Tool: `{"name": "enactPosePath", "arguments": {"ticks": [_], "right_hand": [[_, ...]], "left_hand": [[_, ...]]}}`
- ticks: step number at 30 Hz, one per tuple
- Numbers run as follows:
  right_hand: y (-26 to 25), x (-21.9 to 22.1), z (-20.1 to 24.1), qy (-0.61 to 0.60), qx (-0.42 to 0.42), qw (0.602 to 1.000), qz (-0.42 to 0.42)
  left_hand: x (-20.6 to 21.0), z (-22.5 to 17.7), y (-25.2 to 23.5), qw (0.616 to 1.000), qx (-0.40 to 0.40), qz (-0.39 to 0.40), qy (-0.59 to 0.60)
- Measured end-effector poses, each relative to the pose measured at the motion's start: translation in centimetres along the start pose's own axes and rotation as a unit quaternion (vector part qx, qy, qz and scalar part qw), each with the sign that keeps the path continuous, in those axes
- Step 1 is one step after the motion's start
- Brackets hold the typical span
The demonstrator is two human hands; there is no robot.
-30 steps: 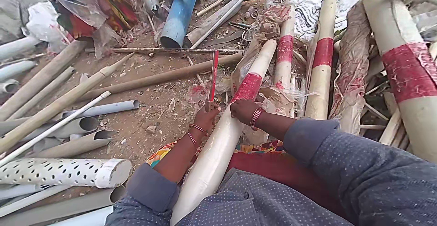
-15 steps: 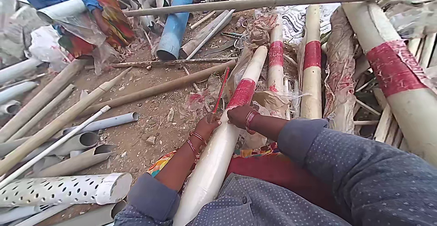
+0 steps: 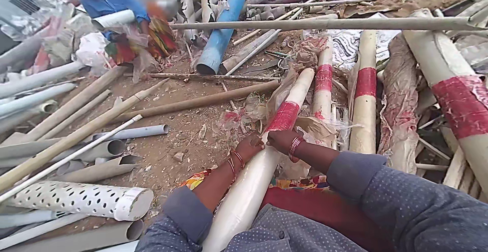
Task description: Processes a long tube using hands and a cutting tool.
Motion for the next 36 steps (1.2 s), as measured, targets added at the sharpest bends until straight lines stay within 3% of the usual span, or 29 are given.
{"name": "enactPosePath", "arguments": {"ticks": [7, 23, 36], "right_hand": [[-1.1, 0.9, -0.2, 0.019, -0.007, 1.000, 0.014], [-1.8, 2.4, -0.2, -0.044, 0.044, 0.997, -0.046], [-0.6, 2.8, -0.1, -0.199, 0.067, 0.977, -0.036]], "left_hand": [[-0.1, 0.8, -0.5, 0.997, 0.034, 0.007, -0.076], [-0.2, 1.8, -0.5, 0.996, 0.065, 0.023, -0.056], [0.3, 2.7, -1.3, 0.997, 0.071, 0.027, -0.014]]}}
Point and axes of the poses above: each hand's wrist, its own y-axis away from the middle knuckle, its own x-axis out of the palm, z = x × y, the point moved 4 cm from there along -y, towards the middle knuckle, and after that the axes turned 14 degrees about y, right-handed, at the moved point
